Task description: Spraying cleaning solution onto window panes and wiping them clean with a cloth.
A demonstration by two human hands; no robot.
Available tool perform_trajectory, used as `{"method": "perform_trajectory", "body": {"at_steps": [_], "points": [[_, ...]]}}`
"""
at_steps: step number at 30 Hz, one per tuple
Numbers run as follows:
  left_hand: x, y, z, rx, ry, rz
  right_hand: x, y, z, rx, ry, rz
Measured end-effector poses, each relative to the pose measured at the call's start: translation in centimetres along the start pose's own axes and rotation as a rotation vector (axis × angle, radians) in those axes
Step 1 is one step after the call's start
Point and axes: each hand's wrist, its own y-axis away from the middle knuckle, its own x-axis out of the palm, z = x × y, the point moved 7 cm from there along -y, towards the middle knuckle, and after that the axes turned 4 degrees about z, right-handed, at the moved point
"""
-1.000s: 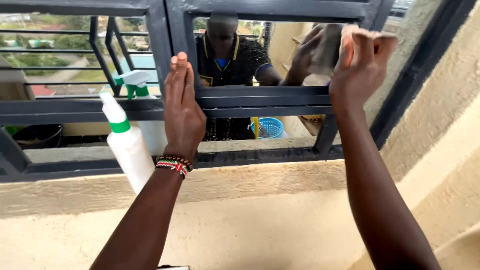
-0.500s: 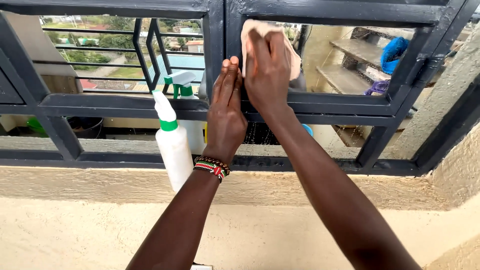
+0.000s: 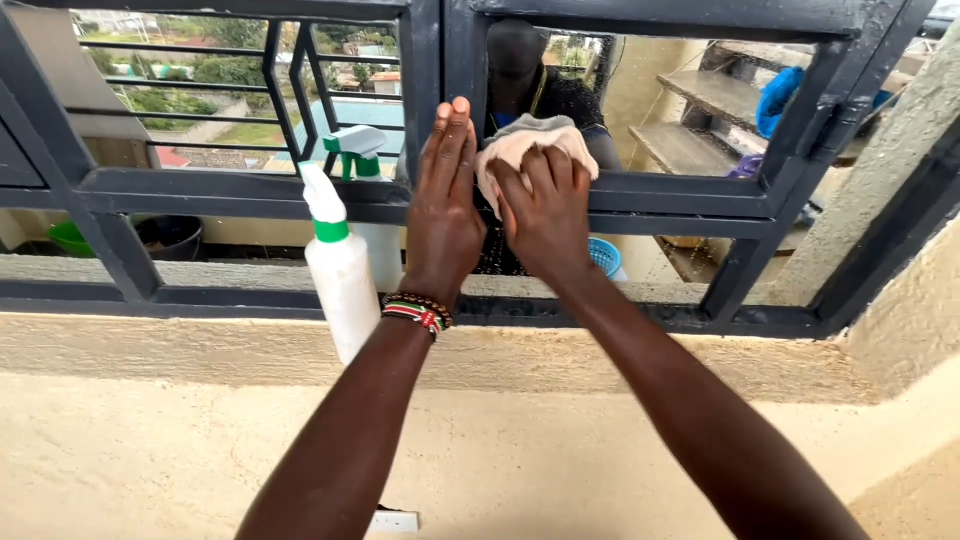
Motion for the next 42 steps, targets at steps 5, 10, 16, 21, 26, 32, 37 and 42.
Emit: {"method": "perform_trajectory", "body": {"at_steps": [5, 10, 16, 21, 26, 32, 37, 42], "points": [[-0.2, 0.3, -0.3, 0.016, -0.023, 0.013, -0.4, 1.9, -12.9, 0.327, 0.127, 0.014], [0.3, 0.3, -0.4, -0.001, -0.017, -0.018, -1.3, 2.3, -17.2, 0.809, 0.155, -0.382], [0.9, 0.5, 0.5, 0.005, -0.049, -0.009, 2.9, -1.7, -2.5, 0.192, -0.002, 0.007], [-0.4, 0.1, -0.8, 0.026, -0.061, -0.043, -1.5, -2.2, 0.5, 0.101, -0.347, 0.12], [-0.1, 4.3, -2.8, -0.128, 0.096, 0.129, 2.7, 9.6, -3.9, 0.654, -1.191, 0.091], [2.0, 13.7, -8.2, -0.304, 0.547, 0.361, -2.0, 18.0, 0.6, 1.23, -2.292, -0.188], [1.4, 15.9, -12.2, -0.28, 0.551, 0.348, -4.4, 21.5, 3.1, 1.292, -2.297, -0.194], [2.5, 17.3, -12.5, -0.401, 0.623, 0.426, 0.0, 30.5, 0.8, 1.373, -1.974, -0.163]]}}
